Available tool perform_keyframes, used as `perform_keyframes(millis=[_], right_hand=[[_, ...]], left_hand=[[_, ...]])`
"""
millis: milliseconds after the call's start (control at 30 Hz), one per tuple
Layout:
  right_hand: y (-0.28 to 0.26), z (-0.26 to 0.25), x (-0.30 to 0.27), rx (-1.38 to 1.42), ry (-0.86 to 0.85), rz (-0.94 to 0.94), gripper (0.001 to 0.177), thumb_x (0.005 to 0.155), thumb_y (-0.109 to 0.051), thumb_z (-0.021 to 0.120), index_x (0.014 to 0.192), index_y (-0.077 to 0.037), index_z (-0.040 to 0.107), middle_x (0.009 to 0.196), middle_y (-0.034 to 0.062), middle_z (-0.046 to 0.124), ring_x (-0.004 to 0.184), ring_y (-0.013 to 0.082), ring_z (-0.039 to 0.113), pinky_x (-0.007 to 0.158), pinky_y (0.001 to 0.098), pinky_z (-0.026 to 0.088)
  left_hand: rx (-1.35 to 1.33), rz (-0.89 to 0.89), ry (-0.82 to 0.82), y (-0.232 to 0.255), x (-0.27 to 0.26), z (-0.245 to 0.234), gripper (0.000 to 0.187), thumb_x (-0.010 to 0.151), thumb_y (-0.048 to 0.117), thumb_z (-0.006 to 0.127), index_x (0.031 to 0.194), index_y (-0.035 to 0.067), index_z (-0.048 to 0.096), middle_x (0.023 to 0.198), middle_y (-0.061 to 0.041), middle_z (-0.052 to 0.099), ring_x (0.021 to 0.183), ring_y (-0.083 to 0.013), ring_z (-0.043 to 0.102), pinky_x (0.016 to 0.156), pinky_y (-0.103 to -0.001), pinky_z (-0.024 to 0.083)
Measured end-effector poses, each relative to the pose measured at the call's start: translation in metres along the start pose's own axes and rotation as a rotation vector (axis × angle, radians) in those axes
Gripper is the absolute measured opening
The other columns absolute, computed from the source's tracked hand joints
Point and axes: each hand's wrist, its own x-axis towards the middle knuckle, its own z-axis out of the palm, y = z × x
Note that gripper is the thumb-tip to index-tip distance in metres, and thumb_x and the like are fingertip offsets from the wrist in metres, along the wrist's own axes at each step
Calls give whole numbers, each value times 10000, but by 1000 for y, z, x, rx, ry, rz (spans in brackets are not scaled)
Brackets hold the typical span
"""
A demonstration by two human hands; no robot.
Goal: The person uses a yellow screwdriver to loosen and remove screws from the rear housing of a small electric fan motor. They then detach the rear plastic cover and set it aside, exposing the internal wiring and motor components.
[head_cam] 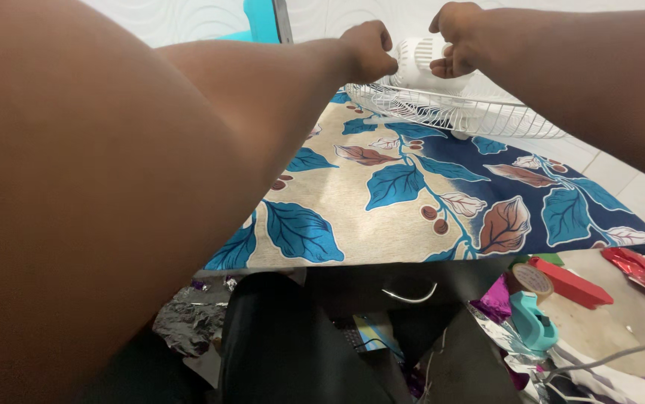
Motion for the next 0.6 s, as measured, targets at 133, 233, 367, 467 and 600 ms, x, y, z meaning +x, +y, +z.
perform_keyframes(millis=[133, 233, 367, 467, 600], right_hand=[[7, 3, 14, 53, -42, 4, 643, 989, -224, 613, 1525, 5, 343, 1482, 257, 407, 1000, 364, 726, 836, 445, 579], [10, 6, 21, 69, -41, 8, 636, 982, -207, 595, 1534, -25, 336, 1544, 277, 329, 1007, 366, 718, 838, 447, 576], [16, 12, 25, 92, -54, -1, 639, 991, -205, 594, 1542, -9, 337, 1547, 306, 326, 1017, 352, 729, 833, 438, 585], [19, 15, 25, 122, -80, 24, 657, 996, -209, 607, 1557, -7, 330, 1525, 326, 358, 1038, 358, 730, 833, 435, 594], [24, 15, 21, 192, -143, 55, 756, 993, -218, 654, 1586, -3, 237, 1496, 317, 408, 1070, 359, 708, 846, 433, 592]], left_hand=[[17, -6, -90, -2, -2, 7, 496, 732, 331, 828, 1139, 107, 655, 1140, -134, 702, 1073, -286, 677, 938, -370, 531], [20, 10, -112, -2, -5, 8, 509, 730, 351, 845, 1138, 110, 661, 1133, -126, 709, 1074, -280, 682, 938, -369, 534], [-17, -10, -123, 0, -10, 8, 530, 722, 359, 860, 1151, 117, 663, 1132, -119, 712, 1073, -271, 689, 934, -374, 540], [-36, -8, -149, 1, -13, 6, 526, 730, 362, 864, 1151, 119, 663, 1136, -119, 709, 1075, -272, 686, 935, -380, 539], [-43, -6, -153, 1, -17, 6, 521, 730, 346, 853, 1166, 132, 662, 1158, -125, 715, 1093, -271, 693, 941, -381, 545]])
